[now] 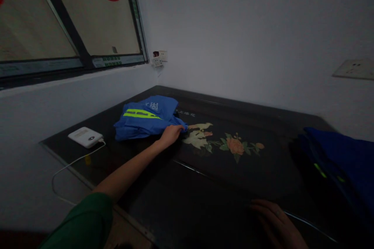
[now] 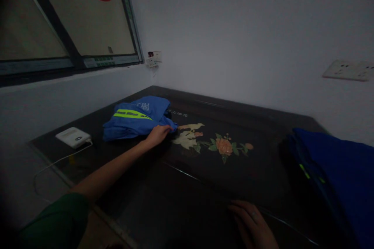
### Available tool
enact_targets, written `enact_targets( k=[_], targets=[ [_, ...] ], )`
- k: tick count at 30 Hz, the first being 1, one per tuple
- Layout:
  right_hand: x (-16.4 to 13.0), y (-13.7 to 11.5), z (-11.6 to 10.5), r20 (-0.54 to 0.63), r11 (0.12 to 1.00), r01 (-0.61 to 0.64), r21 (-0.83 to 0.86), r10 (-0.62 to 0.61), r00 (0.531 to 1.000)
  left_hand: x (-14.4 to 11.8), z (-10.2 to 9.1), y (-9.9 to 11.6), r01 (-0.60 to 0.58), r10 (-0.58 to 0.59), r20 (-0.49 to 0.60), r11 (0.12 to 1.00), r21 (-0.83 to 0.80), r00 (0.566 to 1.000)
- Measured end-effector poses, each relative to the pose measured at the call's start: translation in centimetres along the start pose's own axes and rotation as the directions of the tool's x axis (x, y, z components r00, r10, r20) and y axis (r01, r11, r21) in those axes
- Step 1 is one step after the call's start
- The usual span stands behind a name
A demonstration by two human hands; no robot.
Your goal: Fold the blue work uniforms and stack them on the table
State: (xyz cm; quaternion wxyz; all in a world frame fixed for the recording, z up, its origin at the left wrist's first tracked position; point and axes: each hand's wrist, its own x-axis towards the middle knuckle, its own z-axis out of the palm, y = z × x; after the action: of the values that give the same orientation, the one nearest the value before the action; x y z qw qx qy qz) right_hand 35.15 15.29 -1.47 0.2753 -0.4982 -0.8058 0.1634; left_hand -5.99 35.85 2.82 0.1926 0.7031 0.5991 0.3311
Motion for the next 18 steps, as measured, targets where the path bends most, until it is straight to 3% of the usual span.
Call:
enact_targets(
  k=[3, 5, 7, 9, 11, 12, 13, 14, 15, 17, 18],
  targets=[
    [0.0, -0.6, -0.4, -0.050, 0.991, -0.103, 0.086, 0.107, 0.993, -2.3, 4.7, 6.3, -0.212, 0.234, 0.169, 0.968, -0.137, 0.958],
    [0.2, -0.9, -0.7, -0.079, 0.974, -0.175, 0.142, 0.187, 0.979, -4.6, 7.1, 10.7, -0.288, 0.355, 0.289, 0.924, -0.250, 0.889],
    [0.5, -0.8, -1.1, -0.117, 0.950, -0.236, 0.204, 0.263, 0.958, -7.3, 8.6, 14.7, -0.335, 0.459, 0.404, 0.878, -0.343, 0.791],
    [0.7, -0.4, -1.7, -0.154, 0.919, -0.277, 0.280, 0.327, 0.932, -9.9, 8.7, 18.1, -0.351, 0.556, 0.499, 0.822, -0.448, 0.665],
    [0.7, 0.2, -2.5, -0.179, 0.890, -0.294, 0.350, 0.371, 0.911, -11.8, 7.1, 20.3, -0.340, 0.629, 0.568, 0.772, -0.537, 0.530],
    [0.6, 0.5, -3.0, -0.192, 0.878, -0.301, 0.371, 0.390, 0.901, -12.4, 5.9, 20.8, -0.336, 0.648, 0.591, 0.759, -0.558, 0.481],
    [0.4, 0.7, -3.7, -0.210, 0.871, -0.310, 0.380, 0.408, 0.889, -12.8, 4.3, 20.8, -0.341, 0.647, 0.605, 0.761, -0.552, 0.464],
    [0.1, 0.8, -4.4, -0.240, 0.868, -0.323, 0.377, 0.428, 0.871, -13.1, 2.6, 20.3, -0.352, 0.627, 0.604, 0.778, -0.520, 0.493],
    [-0.2, 0.7, -5.2, -0.282, 0.869, -0.339, 0.361, 0.448, 0.848, -13.2, 0.7, 19.3, -0.367, 0.590, 0.586, 0.807, -0.463, 0.555],
    [-0.7, 0.0, -6.8, -0.392, 0.887, -0.357, 0.292, 0.452, 0.801, -13.4, -3.1, 15.8, -0.377, 0.471, 0.509, 0.882, -0.281, 0.721],
    [-0.9, -0.6, -7.4, -0.444, 0.909, -0.344, 0.236, 0.416, 0.794, -13.7, -4.9, 13.5, -0.373, 0.407, 0.485, 0.912, -0.170, 0.774]
  ],
)
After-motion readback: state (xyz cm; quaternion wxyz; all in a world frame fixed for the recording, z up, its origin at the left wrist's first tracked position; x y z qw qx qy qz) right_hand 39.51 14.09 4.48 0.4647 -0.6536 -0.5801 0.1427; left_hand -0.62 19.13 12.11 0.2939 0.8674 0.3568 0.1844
